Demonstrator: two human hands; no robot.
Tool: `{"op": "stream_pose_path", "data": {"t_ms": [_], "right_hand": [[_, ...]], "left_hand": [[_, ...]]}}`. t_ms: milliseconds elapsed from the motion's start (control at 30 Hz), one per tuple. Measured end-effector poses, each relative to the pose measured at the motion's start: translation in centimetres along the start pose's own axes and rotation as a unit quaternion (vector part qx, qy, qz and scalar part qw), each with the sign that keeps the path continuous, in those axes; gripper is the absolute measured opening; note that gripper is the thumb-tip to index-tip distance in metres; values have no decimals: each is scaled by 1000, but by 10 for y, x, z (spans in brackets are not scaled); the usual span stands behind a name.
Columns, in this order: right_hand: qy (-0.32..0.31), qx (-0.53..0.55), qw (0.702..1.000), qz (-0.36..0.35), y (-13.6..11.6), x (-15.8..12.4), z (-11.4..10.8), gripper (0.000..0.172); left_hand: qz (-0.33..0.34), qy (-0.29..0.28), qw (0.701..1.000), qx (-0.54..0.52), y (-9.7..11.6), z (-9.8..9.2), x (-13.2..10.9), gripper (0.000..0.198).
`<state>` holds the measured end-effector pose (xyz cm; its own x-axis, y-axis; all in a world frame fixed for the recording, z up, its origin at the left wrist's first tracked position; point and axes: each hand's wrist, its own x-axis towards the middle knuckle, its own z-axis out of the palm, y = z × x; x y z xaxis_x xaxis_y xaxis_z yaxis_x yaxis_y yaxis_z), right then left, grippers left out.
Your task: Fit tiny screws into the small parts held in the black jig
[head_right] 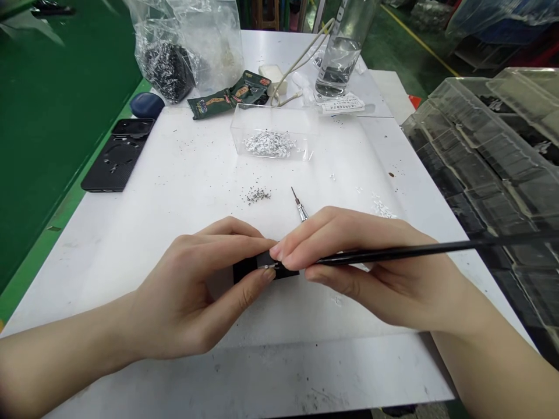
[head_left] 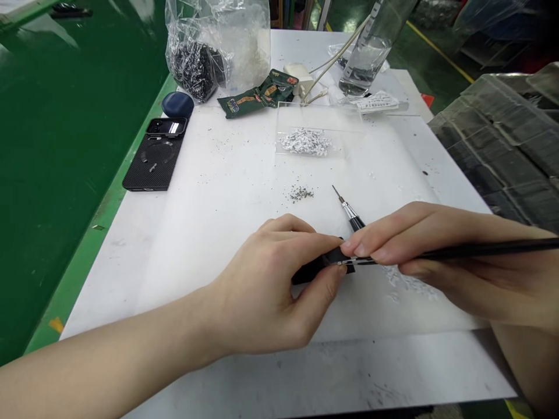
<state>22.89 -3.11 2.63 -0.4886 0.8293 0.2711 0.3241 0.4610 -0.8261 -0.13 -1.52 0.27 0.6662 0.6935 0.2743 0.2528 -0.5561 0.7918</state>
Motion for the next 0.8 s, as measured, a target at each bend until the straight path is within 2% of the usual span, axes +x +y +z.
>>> {"op": "stream_pose_path", "data": {"t_ms": [300, 567, 800], "right_hand": [[7, -13, 1000, -18, 6, -4, 2, 36], [-2, 7, 1000, -7, 3, -1, 0, 38], [-10, 10, 1000, -14, -2, 3, -1, 36]], "left_hand": [[8, 3, 1000, -1, 0, 0, 0, 17], [21, 3, 1000, 3, -3, 0, 1, 18], [2, 1, 1000, 3, 0, 0, 1, 19]]}}
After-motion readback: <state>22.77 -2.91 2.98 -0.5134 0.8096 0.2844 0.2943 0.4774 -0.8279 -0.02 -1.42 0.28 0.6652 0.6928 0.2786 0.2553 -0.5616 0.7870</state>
